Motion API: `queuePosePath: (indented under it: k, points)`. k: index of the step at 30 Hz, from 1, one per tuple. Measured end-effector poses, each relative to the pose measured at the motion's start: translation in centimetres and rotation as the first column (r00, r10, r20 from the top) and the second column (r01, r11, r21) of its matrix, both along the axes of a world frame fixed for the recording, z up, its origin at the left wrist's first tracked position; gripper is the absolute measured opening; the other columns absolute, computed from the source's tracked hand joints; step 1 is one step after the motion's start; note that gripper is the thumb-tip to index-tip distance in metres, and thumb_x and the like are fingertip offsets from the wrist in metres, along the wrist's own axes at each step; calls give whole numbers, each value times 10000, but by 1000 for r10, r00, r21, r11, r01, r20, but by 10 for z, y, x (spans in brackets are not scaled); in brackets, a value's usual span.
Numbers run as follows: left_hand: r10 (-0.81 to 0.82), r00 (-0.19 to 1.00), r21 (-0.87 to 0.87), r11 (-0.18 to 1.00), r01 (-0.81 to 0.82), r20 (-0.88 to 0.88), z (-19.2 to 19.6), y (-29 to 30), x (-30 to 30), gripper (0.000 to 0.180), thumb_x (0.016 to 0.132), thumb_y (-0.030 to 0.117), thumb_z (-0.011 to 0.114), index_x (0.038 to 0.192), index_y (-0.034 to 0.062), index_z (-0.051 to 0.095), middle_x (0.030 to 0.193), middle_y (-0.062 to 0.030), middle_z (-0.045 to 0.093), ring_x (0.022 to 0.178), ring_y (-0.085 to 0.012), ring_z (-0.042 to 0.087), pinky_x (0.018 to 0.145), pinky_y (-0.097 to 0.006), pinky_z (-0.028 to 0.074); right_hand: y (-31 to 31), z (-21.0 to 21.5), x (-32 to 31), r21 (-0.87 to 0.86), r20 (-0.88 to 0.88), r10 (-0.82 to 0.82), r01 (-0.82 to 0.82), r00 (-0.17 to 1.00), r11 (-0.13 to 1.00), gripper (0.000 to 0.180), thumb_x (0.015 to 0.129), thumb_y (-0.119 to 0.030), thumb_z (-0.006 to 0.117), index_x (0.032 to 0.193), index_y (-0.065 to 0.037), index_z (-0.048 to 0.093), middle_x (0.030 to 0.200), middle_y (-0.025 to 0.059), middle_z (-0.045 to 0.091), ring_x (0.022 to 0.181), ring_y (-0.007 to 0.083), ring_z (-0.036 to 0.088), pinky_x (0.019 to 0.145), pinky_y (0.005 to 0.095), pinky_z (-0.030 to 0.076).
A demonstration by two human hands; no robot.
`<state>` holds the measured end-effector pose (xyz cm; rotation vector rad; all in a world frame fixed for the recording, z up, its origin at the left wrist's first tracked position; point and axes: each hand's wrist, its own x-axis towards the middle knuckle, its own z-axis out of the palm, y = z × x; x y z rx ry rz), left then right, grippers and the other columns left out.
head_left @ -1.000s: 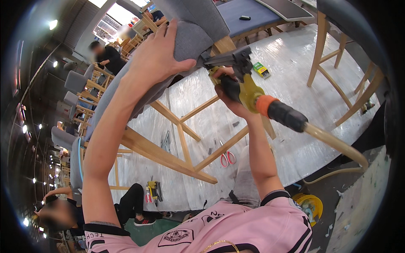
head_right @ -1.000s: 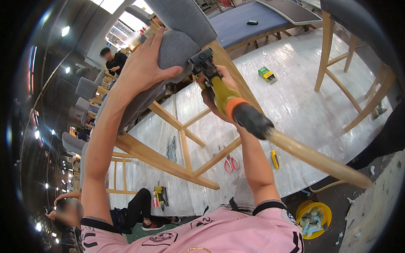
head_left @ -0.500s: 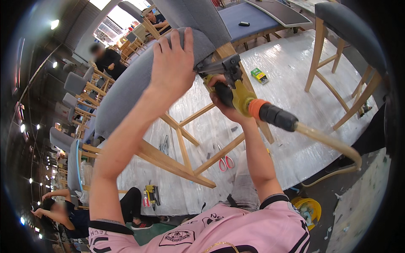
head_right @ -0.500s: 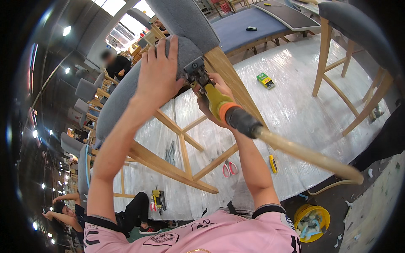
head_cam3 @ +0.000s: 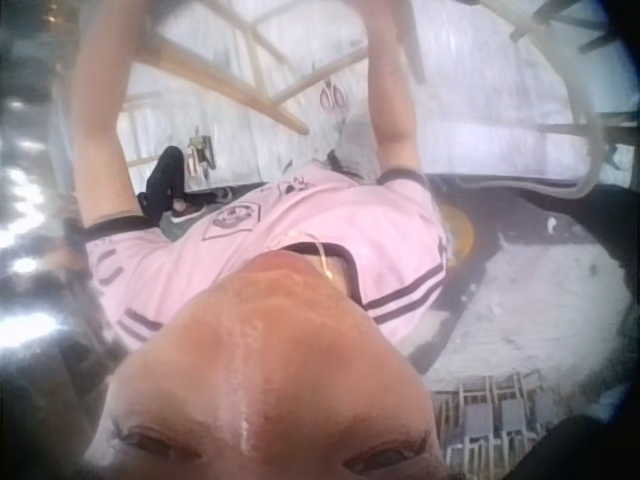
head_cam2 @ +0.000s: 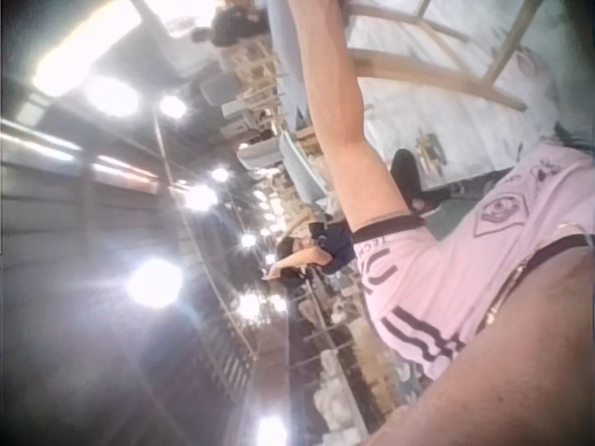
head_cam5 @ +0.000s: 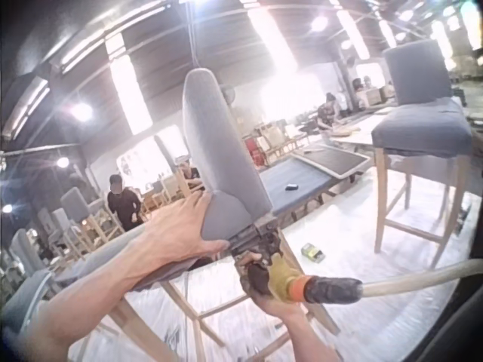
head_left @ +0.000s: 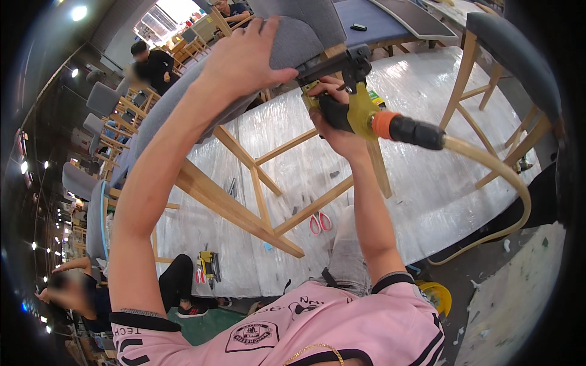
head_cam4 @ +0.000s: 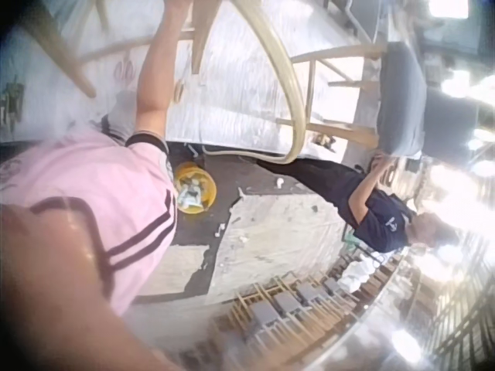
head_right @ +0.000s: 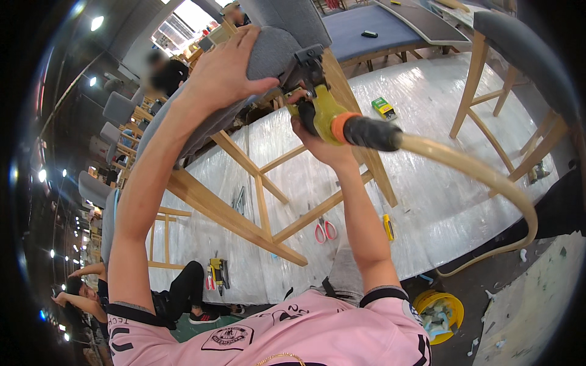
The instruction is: The person stretches and secures gray fabric over a wooden chair frame, using a staple gun to attach the fabric to the underside. They repeatedly adjust the fabric, pull it taut, and staple it in place while working in a workshop with other chairs and tools visible.
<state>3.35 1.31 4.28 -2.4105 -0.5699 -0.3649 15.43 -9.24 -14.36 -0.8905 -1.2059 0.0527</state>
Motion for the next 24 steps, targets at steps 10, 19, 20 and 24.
queuePosePath:
  k: [10, 19, 20, 24]
  points:
    - [79, 991, 367, 923, -112, 103, -43, -22, 11, 946, 774, 310, 873, 1537, 56, 375, 1468, -179, 485, 1204, -404, 576, 1001, -527, 472, -18, -1, -19, -108, -198, 156, -180, 968, 978, 343, 829, 15, 704, 1137, -111, 619, 1142, 60, 624, 1143, 247, 576, 1028, 383, 437]
    - [-40, 999, -65, 997, 40, -1, -3, -5, -10, 1011, 718, 305, 906, 1543, 75, 369, 1464, -209, 493, 1206, -422, 586, 1003, -532, 480, -8, -1, -6, 49, 176, -52, 44, 983, 998, 540, 820, 107, 679, 1280, -115, 505, 1106, 46, 608, 940, 161, 616, 855, 290, 528]
    - [-96, 995, -269, 959, 89, -15, 19, 2, -13, 1025, 710, 305, 911, 1547, 80, 364, 1463, -214, 494, 1201, -425, 591, 1001, -534, 481, -7, -3, -7, 52, 147, -33, 25, 989, 998, 519, 825, 99, 682, 1268, -114, 516, 1101, 48, 609, 942, 166, 615, 858, 293, 525]
    - [146, 982, -427, 885, -184, -122, 58, -29, -4, 1025, 773, 496, 834, 1517, -38, 371, 1354, -291, 549, 1203, -449, 603, 1022, -511, 498, -28, 3, -2, -50, 16, 22, -21, 1000, 999, 325, 813, -15, 718, 1119, -90, 642, 1265, 125, 604, 1179, 282, 599, 1027, 402, 454]
